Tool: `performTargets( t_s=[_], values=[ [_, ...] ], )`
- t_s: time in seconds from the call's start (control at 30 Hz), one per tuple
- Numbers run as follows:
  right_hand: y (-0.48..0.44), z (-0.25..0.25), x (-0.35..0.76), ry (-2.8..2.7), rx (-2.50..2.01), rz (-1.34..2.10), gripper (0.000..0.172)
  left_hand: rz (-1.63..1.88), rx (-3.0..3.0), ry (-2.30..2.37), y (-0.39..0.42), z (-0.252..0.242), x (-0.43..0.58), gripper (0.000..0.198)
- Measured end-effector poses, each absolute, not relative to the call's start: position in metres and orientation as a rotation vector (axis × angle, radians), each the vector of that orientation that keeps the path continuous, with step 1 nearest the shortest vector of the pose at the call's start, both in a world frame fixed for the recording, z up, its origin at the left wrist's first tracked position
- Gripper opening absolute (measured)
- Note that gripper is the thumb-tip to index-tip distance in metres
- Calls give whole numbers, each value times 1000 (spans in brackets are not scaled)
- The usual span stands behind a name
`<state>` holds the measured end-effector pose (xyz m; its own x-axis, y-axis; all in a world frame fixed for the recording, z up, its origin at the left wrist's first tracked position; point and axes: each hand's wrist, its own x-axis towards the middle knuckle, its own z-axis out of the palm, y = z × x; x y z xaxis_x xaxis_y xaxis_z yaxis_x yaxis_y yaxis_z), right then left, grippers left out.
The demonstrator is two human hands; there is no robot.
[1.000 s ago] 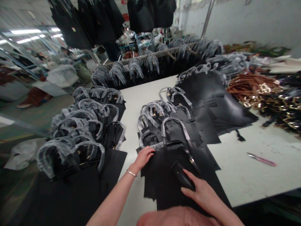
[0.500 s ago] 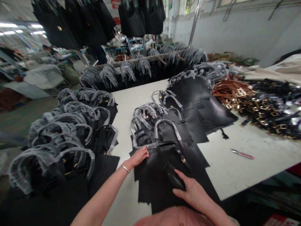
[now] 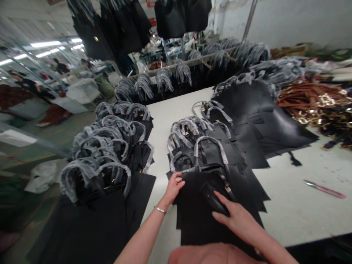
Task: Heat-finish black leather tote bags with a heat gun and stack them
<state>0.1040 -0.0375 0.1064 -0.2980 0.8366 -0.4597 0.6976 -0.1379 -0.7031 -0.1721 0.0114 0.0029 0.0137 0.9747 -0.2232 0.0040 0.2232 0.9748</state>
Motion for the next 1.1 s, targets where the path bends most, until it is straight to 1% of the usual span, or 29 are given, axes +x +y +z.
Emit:
performTargets(
  t_s=[0.1, 0.2, 0.3, 0.4, 0.5, 0.63, 0.77, 0.83, 0.97, 1.1],
  values=[
    [-22, 117, 88, -1969, -1685, 1401, 66, 1151, 902, 1253, 0, 10, -160, 38],
    [-9, 127, 72, -1952, -1679, 1497, 66, 1239, 848, 1152, -4, 18, -149, 37],
    [3, 135, 61, -1875, -1654, 1657, 67, 1298, 887, 1168, -7, 23, -140, 31],
    [13, 143, 53, -1787, -1607, 1696, 67, 1293, 919, 1223, -9, 26, -131, 23],
    [17, 149, 52, -1725, -1597, 1703, 69, 1336, 786, 1194, -10, 31, -124, 28],
    [15, 149, 55, -1648, -1610, 1821, 71, 1376, 629, 1091, -10, 42, -117, 37],
    [17, 146, 60, -1591, -1642, 1649, 72, 1341, 489, 1073, -9, 47, -112, 43],
    [19, 147, 64, -1576, -1638, 1639, 73, 1354, 441, 1071, -9, 49, -109, 45],
    [17, 146, 66, -1594, -1598, 1805, 71, 1372, 481, 1019, -13, 54, -104, 43],
    [18, 145, 64, -1587, -1618, 1661, 70, 1346, 524, 976, -16, 54, -101, 38]
  ],
)
